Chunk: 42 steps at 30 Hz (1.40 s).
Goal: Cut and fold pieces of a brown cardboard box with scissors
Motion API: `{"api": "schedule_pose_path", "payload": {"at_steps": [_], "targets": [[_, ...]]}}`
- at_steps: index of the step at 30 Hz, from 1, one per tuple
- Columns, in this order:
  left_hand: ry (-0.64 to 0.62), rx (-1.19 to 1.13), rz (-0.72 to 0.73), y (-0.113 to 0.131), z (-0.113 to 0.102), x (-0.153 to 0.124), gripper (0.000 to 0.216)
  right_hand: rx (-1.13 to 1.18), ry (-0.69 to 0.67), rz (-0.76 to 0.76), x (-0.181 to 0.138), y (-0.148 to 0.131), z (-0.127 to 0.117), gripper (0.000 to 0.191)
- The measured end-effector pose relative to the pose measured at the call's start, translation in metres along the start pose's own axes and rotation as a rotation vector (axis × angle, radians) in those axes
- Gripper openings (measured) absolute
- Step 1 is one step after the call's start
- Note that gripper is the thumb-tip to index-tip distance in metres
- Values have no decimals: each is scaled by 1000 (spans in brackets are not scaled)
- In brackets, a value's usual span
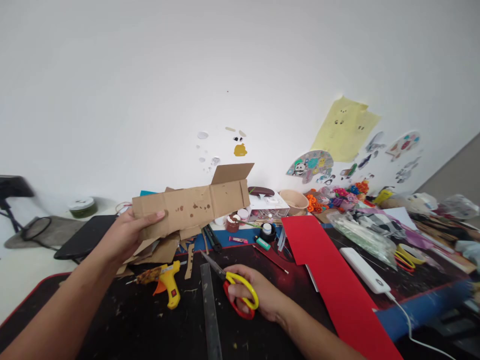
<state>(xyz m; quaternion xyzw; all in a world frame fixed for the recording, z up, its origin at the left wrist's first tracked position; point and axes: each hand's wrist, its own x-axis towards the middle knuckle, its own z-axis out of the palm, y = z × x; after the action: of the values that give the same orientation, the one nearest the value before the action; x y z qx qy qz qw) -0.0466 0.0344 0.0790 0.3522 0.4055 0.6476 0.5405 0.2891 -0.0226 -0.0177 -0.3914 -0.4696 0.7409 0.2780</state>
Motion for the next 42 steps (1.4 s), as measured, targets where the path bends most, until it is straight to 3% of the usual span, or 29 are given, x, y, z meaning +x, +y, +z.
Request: {"api": "schedule_pose_path", "payload": {"at_steps": [5, 11, 20, 26, 34, 42], "targets": [[34, -37, 12, -5, 1, 3, 61, 187, -60, -192, 13, -6, 17, 69], [77, -94, 32, -3, 5, 3, 58, 332, -134, -276, 39, -7, 36, 69], [228, -154, -5, 4, 2, 6, 52, 236, -261, -313, 62, -38, 49, 81], [209, -131, 4, 2, 3, 7, 54, 193, -360, -354, 74, -25, 63, 79], [257, -100, 26, -1, 9, 7, 55, -53, -54, -382, 71, -7, 54, 65], [180, -29, 19, -9, 4, 9, 59, -82, 18, -450, 72, -7, 53, 54]]}}
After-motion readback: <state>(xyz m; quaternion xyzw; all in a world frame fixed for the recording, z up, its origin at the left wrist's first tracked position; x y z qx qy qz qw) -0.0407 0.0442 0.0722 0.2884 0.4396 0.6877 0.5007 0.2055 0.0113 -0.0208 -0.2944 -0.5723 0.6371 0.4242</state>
